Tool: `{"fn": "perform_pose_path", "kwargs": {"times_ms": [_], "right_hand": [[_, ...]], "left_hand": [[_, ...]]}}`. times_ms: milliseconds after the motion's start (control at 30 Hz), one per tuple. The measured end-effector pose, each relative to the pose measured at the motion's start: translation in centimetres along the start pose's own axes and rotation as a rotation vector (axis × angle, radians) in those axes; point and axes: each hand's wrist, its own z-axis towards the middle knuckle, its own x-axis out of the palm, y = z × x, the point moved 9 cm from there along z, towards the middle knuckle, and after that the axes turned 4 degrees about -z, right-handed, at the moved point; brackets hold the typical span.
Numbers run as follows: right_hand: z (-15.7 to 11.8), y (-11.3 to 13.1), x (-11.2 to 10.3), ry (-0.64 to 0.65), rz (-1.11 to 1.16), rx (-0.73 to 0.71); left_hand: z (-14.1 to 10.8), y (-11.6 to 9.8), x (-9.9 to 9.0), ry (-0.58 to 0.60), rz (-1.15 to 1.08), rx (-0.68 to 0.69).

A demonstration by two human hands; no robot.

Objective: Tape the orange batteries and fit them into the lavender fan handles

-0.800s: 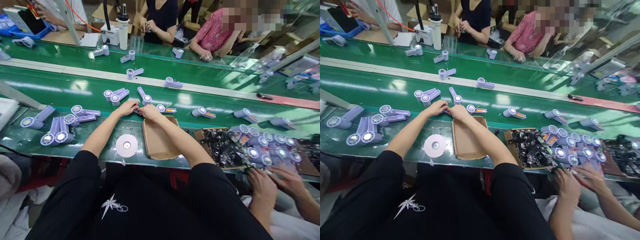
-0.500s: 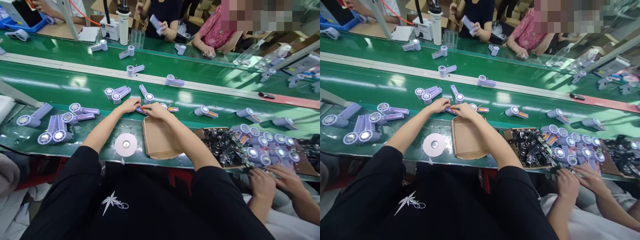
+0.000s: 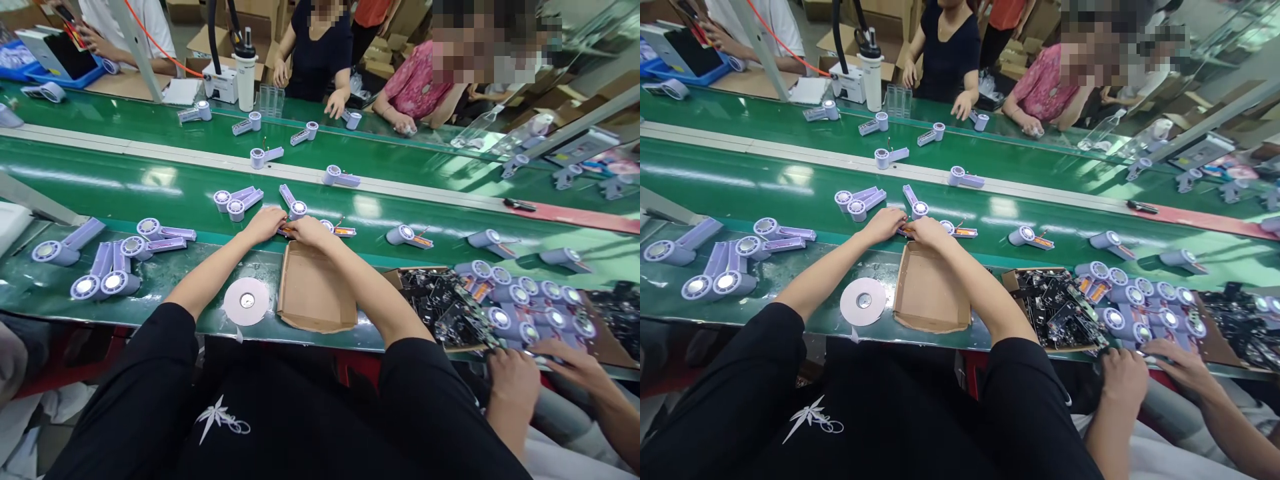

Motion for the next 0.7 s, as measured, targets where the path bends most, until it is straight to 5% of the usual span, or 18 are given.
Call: {"fn": "perform_pose_path", "kwargs": {"times_ms": [67,167,267,367,533,700], "right_hand": [[0.0,-0.6,-0.4,0.001,0.026,-0.021],[0.9,-2.3,-2.4,-0.122,0.117,-0.021],[2.5,-4.9,-3.9,-0.216,0.136,0.054],[4.5,-6.6,-2.9,-0.088,0.118,0.095],[5.2,-7.6,-1.8,-0.003,0.134,0.112],[3.1,-8.6,-2.4,-0.02,0.13,0.171]], "left_hand": [[-0.4,0.5,-1.9,-0.082,0.061,-0.022],[-1.7,4.3,-6.2,-0.215,0.225,-0.198],[-2.9,9.8,-7.2,-0.022,0.268,-0.388],[-3.8,12.0,-6.6,0.135,0.217,-0.382],[-6.3,9.2,-7.2,0.01,0.246,-0.339],[-15.1,3.6,-8.1,-0.101,0.297,-0.3]]}}
